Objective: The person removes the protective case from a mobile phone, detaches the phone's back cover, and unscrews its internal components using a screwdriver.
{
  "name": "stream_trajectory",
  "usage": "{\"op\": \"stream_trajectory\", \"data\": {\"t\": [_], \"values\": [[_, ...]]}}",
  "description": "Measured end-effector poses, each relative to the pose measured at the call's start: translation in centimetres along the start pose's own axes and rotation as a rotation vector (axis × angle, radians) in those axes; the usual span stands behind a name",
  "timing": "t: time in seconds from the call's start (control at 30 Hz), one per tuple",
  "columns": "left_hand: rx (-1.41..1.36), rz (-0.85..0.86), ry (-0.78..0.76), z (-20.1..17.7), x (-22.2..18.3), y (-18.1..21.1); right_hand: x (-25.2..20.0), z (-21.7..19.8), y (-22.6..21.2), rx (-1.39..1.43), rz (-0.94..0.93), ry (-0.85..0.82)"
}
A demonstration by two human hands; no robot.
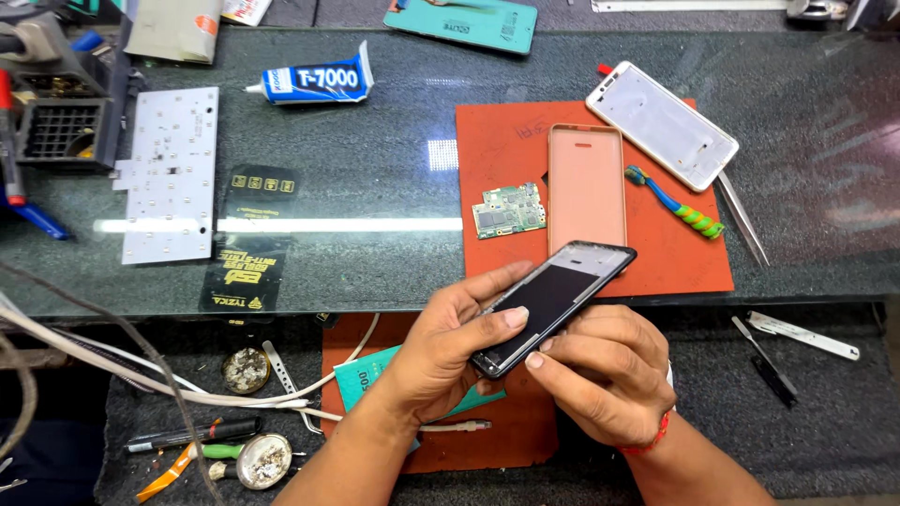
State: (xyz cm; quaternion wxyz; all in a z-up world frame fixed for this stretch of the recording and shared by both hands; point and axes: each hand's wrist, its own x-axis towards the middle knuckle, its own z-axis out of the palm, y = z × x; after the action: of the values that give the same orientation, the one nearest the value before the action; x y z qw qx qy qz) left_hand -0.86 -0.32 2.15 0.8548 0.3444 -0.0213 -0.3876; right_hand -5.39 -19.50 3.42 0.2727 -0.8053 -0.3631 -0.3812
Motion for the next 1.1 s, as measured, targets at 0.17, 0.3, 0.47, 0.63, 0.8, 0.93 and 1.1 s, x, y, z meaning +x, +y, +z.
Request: {"op": "stream_trajectory", "data": {"t": [0.17, 0.3, 0.47, 0.63, 0.8, 0.93, 1.1], "values": [[0.034, -0.006, 0.014, -0.1, -0.2, -0.3, 0.1, 0.2, -0.6, -0.004, 0.020, 0.000], [0.075, 0.040, 0.040, -0.2, -0.2, -0.3, 0.0, 0.4, -1.0, 0.002, 0.048, 0.008], [0.080, 0.101, 0.027, -0.1, -0.4, 0.0, 0.3, 0.6, -1.1, -0.012, 0.051, -0.020], [0.081, 0.100, 0.072, 0.3, -0.6, 0.1, 0.6, 0.7, -1.2, -0.039, 0.083, -0.051], [0.280, 0.129, 0.096, 0.4, -0.7, 0.5, 1.3, -0.1, -0.9, -0.041, 0.076, -0.111], [0.518, 0.207, 0.115, 0.5, -1.4, 1.6, 1.7, -0.8, 0.0, -0.004, 0.037, -0.314], [0.780, 0.229, 0.208, 0.4, -1.6, 2.2, 0.9, -0.3, 0.8, 0.037, 0.077, -0.511]]}}
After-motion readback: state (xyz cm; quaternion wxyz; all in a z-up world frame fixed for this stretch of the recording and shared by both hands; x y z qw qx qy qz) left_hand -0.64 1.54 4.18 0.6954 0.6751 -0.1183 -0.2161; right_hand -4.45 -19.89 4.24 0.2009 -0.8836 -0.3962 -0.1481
